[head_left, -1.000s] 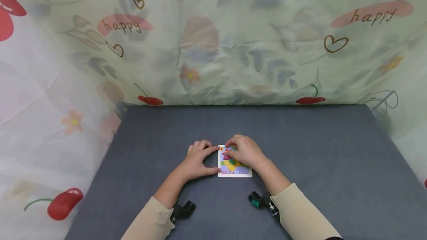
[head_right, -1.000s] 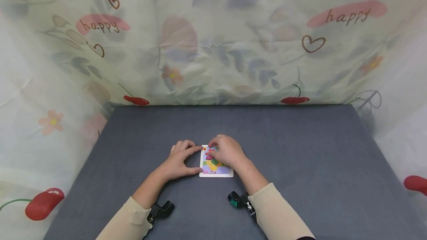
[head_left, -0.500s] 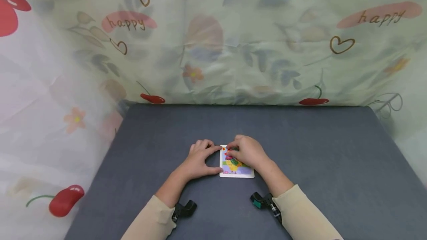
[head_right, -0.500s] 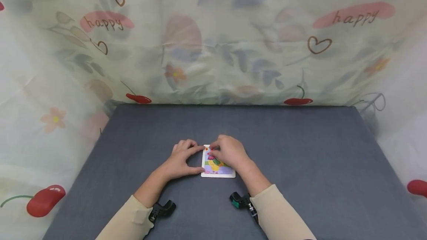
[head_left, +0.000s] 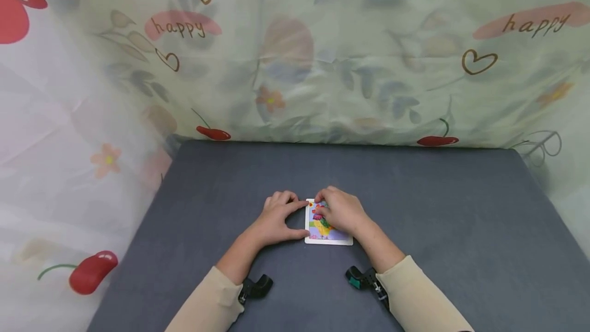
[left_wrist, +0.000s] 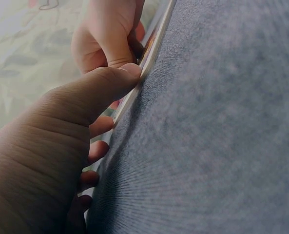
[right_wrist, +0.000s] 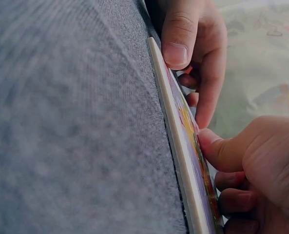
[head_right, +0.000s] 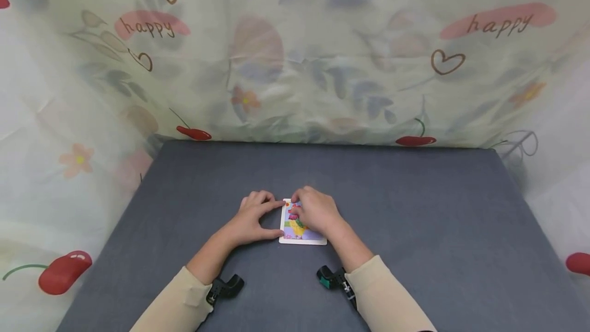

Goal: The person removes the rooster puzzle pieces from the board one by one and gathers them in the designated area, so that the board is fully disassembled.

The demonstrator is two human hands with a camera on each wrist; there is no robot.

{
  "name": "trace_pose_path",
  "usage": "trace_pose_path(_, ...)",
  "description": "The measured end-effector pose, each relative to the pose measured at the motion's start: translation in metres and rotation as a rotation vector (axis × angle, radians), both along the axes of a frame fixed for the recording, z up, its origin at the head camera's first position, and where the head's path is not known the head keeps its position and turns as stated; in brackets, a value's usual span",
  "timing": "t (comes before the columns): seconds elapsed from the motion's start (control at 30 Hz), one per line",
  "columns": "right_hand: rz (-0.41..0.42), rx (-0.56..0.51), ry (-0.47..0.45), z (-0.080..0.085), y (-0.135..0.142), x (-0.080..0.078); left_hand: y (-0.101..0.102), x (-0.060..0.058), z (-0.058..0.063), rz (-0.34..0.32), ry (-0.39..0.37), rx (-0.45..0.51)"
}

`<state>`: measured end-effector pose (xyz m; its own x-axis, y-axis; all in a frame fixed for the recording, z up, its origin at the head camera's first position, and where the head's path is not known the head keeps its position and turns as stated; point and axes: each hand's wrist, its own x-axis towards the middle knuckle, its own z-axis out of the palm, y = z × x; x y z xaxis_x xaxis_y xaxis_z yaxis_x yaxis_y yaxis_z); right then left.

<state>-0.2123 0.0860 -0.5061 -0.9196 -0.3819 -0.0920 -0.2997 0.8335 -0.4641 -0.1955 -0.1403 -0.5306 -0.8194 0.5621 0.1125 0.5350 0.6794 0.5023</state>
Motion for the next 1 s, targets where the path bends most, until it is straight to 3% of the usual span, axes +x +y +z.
trace_pose_path(0.47,0.018,-0.098,0.052,-0.004,0.008,-0.001,0.000,0.000,0.000,0.003,-0.002,-0.028)
trace_pose_path(0.77,0.006,-0.172,-0.016,-0.004,0.015,-0.004,0.000,0.001,0.001,0.001,-0.004,-0.019)
trace_pose_path(1.0,0.044,-0.193,0.034,-0.009,0.020,-0.005,0.001,0.001,0.000,0.005,-0.005,-0.018)
